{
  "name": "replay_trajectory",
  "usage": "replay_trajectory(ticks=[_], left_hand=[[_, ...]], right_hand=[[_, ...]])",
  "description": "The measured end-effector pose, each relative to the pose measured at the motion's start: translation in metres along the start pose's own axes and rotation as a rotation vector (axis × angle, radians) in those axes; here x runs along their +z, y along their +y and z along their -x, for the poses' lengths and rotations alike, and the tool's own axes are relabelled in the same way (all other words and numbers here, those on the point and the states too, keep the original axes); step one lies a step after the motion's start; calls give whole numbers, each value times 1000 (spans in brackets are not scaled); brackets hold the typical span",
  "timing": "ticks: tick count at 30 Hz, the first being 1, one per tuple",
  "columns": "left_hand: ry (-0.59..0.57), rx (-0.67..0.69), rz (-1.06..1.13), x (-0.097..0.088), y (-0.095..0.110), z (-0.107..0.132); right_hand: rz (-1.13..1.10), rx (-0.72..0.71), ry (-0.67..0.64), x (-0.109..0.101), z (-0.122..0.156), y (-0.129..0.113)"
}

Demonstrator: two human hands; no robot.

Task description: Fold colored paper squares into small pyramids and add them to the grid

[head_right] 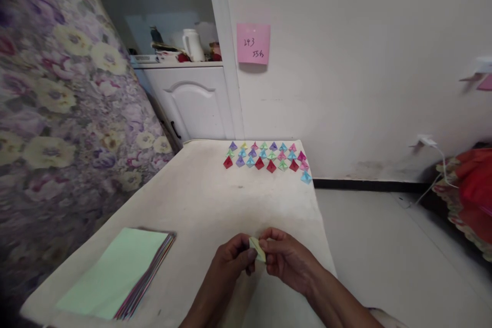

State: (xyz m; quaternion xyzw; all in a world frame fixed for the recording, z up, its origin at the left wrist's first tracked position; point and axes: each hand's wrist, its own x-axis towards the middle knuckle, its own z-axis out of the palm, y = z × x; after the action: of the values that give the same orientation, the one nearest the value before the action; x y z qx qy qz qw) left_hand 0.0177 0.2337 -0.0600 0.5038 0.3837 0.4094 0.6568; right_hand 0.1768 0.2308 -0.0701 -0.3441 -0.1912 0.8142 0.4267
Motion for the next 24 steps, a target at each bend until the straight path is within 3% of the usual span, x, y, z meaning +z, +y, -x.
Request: replay_trajectory(ticks=[6,10,17,24], left_hand=[[32,43,82,3,-5,0],[85,64,108,5,-7,0],[125,10,106,2,-3,-1],[163,-27,59,-1,-7,-5]], right_hand=[[-9,-56,-30,1,-1,7],[98,-194,-20,5,-2,9],[504,-394,105,9,-1,4],[847,-495,114,14,7,1]])
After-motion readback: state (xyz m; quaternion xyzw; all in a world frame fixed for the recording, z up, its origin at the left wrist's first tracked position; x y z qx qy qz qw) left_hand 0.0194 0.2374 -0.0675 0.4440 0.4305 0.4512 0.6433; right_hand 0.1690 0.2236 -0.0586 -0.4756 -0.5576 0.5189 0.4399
